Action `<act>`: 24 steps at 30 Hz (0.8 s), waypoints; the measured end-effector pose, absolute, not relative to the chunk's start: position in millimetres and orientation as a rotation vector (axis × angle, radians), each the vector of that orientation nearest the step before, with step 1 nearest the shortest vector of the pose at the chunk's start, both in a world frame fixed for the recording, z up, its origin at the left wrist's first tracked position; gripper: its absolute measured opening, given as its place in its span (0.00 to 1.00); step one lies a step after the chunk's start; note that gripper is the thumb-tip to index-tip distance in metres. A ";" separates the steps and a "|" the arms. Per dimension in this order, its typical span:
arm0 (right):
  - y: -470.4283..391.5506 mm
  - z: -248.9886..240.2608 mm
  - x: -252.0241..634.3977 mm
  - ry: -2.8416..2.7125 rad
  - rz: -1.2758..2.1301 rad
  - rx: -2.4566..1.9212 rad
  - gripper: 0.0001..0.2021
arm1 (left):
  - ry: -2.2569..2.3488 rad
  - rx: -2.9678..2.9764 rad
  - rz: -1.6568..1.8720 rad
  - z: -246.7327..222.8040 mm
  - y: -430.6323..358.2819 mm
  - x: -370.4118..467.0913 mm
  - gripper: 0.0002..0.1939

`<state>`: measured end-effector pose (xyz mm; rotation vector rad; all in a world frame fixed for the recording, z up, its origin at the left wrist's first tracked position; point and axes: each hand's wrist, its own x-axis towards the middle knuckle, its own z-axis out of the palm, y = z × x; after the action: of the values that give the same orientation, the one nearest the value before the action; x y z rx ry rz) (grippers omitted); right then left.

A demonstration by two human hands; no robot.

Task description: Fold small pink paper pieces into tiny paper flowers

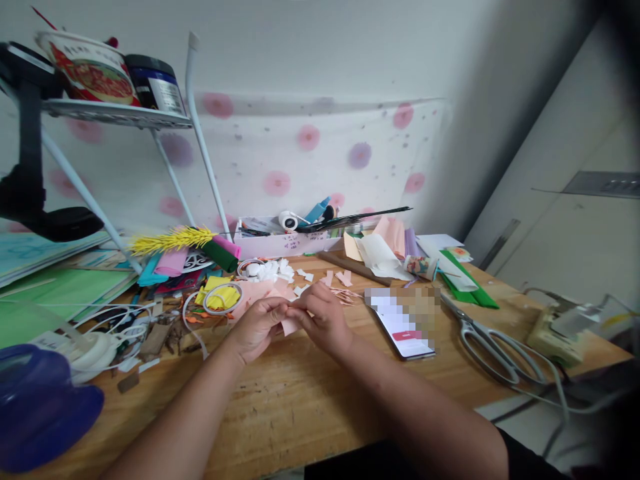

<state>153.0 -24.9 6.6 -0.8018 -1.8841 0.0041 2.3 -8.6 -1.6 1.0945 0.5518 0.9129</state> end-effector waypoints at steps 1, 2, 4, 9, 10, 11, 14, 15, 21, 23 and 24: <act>-24.9 6.8 153.5 -1.897 -0.005 -0.797 0.07 | 0.553 1.095 0.908 -2.0 -8.5 2.1 0.11; -25.1 7.1 154.0 -1.912 -0.015 -0.791 0.08 | 0.556 1.091 0.901 -2.7 -8.3 1.8 0.11; -26.4 8.3 154.6 -1.952 -0.037 -0.776 0.08 | 0.563 1.069 0.890 -4.5 -7.8 1.1 0.11; -29.4 11.5 153.8 -2.012 -0.048 -0.773 0.09 | 0.586 1.093 0.856 -6.2 -5.0 -2.8 0.11; -29.2 11.9 153.7 -2.012 -0.024 -0.781 0.09 | 0.613 1.137 0.859 -4.9 -4.7 -3.8 0.11; -28.5 12.1 153.7 -2.013 0.007 -0.786 0.10 | 0.652 1.196 0.866 -3.0 -4.6 -4.7 0.11; -25.2 11.5 154.3 -2.030 0.111 -0.794 0.09 | 0.794 1.428 0.859 5.2 -5.8 -6.2 0.11; -24.1 11.0 154.5 -2.031 0.134 -0.806 0.08 | 0.827 1.491 0.844 7.9 -6.4 -6.2 0.12; -21.8 7.1 154.0 -2.056 0.131 -0.947 0.07 | 0.908 1.586 0.776 12.5 -7.0 -3.3 0.10; -22.2 6.3 153.8 -2.067 0.113 -0.957 0.07 | 0.923 1.579 0.782 11.8 -6.6 -2.7 0.09; -22.4 5.9 153.9 -2.070 0.099 -0.957 0.07 | 0.923 1.568 0.786 11.7 -6.7 -2.6 0.09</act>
<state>153.9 -22.4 5.9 -0.9566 -2.0704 0.0992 -2.6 -6.7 11.7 1.5681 0.9234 0.7858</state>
